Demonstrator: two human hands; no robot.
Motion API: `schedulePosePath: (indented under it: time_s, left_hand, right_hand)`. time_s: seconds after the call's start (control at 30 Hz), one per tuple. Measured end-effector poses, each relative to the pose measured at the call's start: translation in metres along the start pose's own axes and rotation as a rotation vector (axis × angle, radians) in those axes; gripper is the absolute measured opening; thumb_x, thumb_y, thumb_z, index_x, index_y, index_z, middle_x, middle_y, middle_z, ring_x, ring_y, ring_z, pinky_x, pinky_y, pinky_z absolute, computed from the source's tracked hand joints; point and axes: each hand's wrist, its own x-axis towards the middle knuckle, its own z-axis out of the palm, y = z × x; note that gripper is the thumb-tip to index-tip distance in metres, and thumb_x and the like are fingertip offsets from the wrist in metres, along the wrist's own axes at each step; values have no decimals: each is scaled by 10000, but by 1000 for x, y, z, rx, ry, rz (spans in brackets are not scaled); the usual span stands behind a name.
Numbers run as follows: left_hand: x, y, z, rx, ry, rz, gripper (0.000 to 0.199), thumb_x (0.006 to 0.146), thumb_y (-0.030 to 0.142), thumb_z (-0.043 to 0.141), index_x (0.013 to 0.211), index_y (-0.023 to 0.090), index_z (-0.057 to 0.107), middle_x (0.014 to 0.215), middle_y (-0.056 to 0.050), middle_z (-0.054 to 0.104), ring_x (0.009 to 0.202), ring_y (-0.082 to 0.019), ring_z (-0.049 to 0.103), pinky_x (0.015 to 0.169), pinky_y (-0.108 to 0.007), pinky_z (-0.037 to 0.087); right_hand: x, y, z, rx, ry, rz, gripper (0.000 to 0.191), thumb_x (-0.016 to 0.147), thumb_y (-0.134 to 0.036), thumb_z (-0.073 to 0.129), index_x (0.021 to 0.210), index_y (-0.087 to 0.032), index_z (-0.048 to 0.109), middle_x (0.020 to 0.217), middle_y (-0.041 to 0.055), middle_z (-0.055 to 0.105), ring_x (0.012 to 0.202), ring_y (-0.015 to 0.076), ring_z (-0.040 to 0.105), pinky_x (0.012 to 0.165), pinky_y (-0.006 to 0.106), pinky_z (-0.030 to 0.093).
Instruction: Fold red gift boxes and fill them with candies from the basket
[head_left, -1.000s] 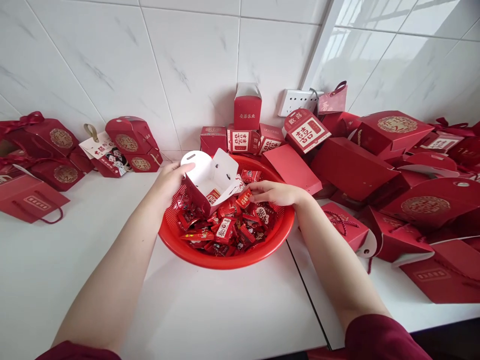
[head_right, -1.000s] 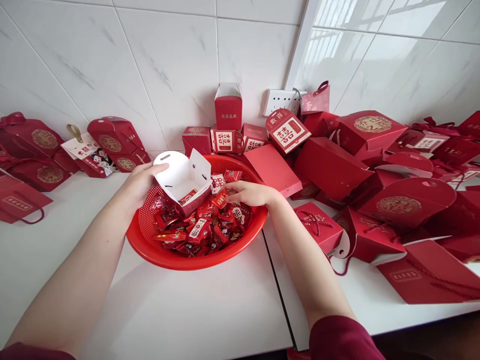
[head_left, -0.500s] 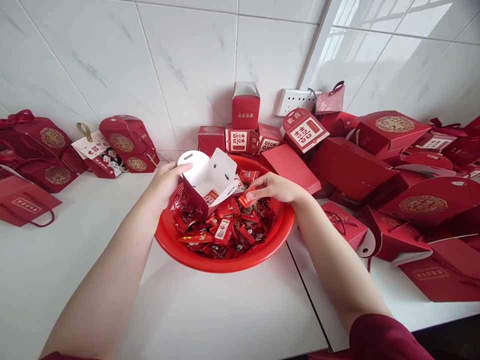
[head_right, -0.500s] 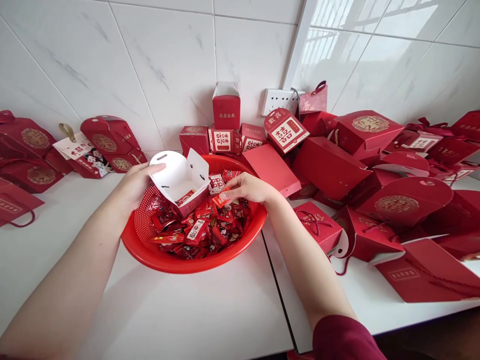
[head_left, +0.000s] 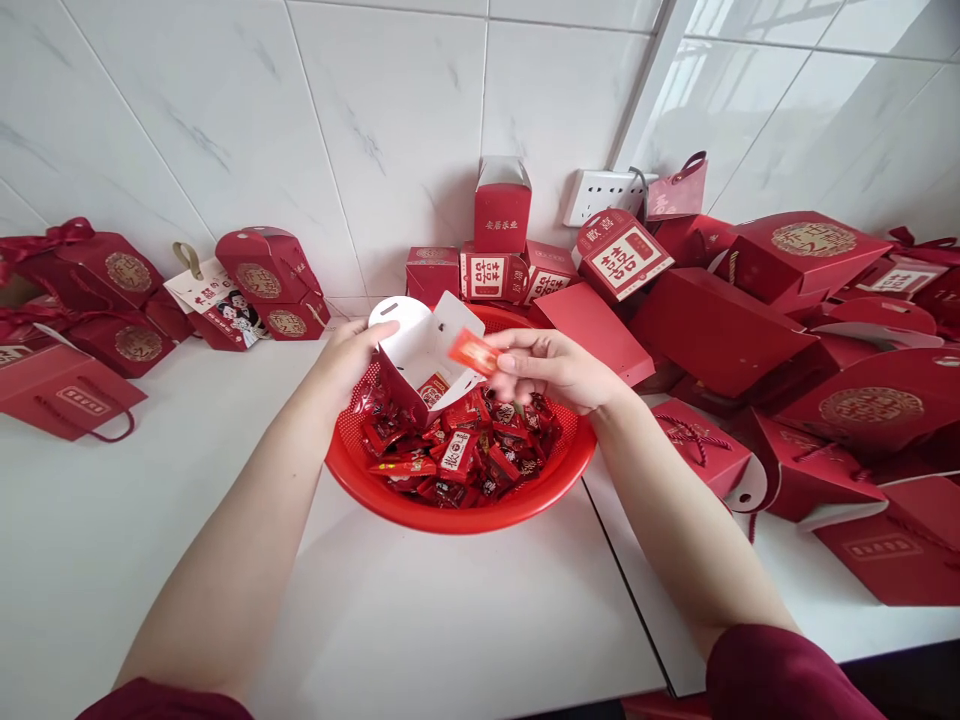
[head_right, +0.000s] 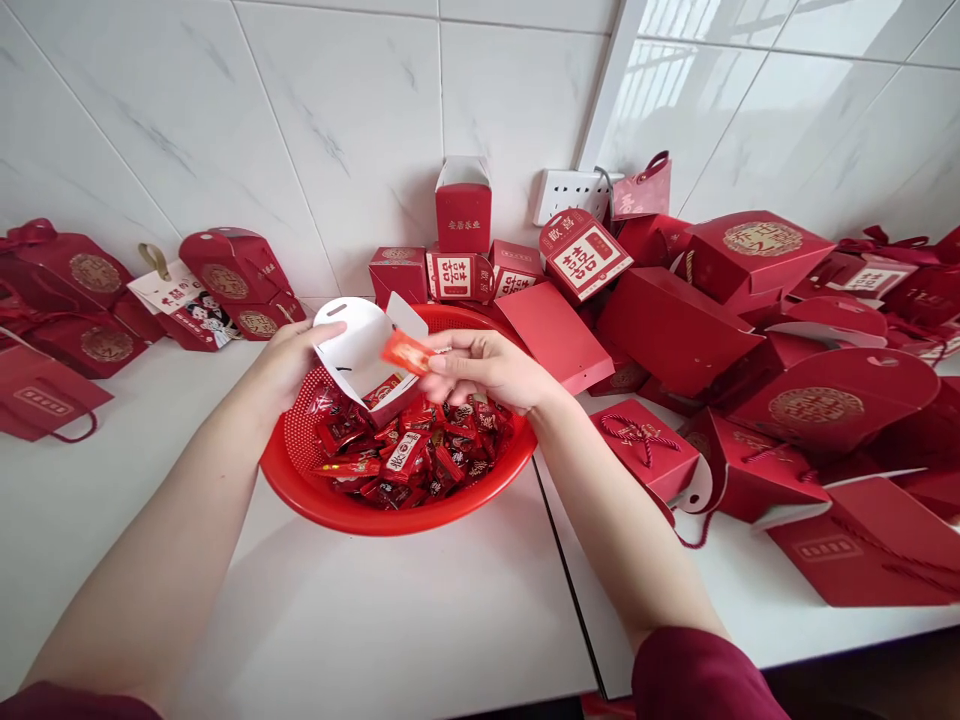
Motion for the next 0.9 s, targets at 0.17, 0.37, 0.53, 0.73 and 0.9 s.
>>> schedulePosePath:
  time_s: [0.17, 0.37, 0.53, 0.73, 0.9]
  left_hand:
    - [2, 3, 2, -40, 79, 63, 325, 599, 279, 721, 894, 146, 755, 822, -66, 739, 721, -223, 676, 616, -293, 527]
    - [7, 5, -2, -97, 202, 11, 258, 623, 267, 662, 859, 173, 704, 762, -38, 696, 608, -186, 639, 565, -301, 523]
    - [6, 8, -3, -113, 217, 7, 263, 677, 211, 653, 932, 147, 670, 794, -24, 698, 695, -175, 660, 680, -309, 549]
    - [5, 11, 0, -136, 179, -25, 247, 729, 197, 582, 963, 149, 647, 822, -20, 680, 686, -148, 623, 723, -328, 556]
    - [6, 10, 0, -131, 178, -30, 241, 714, 213, 603, 944, 155, 648, 870, -52, 684, 703, -165, 615, 719, -339, 551]
  right_hand:
    - [-3, -9, 9, -15, 125, -185, 461, 881, -367, 693, 1312, -261, 572, 1292, 64, 660, 952, 151, 696, 831, 286, 568]
    - [-4, -7, -5, -375, 249, -170, 248, 900, -396, 648, 985, -165, 676, 978, 58, 708, 801, 136, 634, 759, 279, 518]
    - [-2, -7, -1, -652, 145, -67, 180, 936, -329, 546, 908, -180, 642, 854, 36, 694, 789, 163, 638, 765, 304, 502]
    - [-15, -21, 16, -1065, -248, 283, 222, 929, -220, 488, 875, -211, 703, 692, 5, 694, 671, 161, 624, 673, 270, 449]
    - [-14, -14, 29, -979, -583, 288, 259, 928, -251, 531, 842, -221, 774, 870, 13, 760, 750, 165, 648, 687, 270, 459]
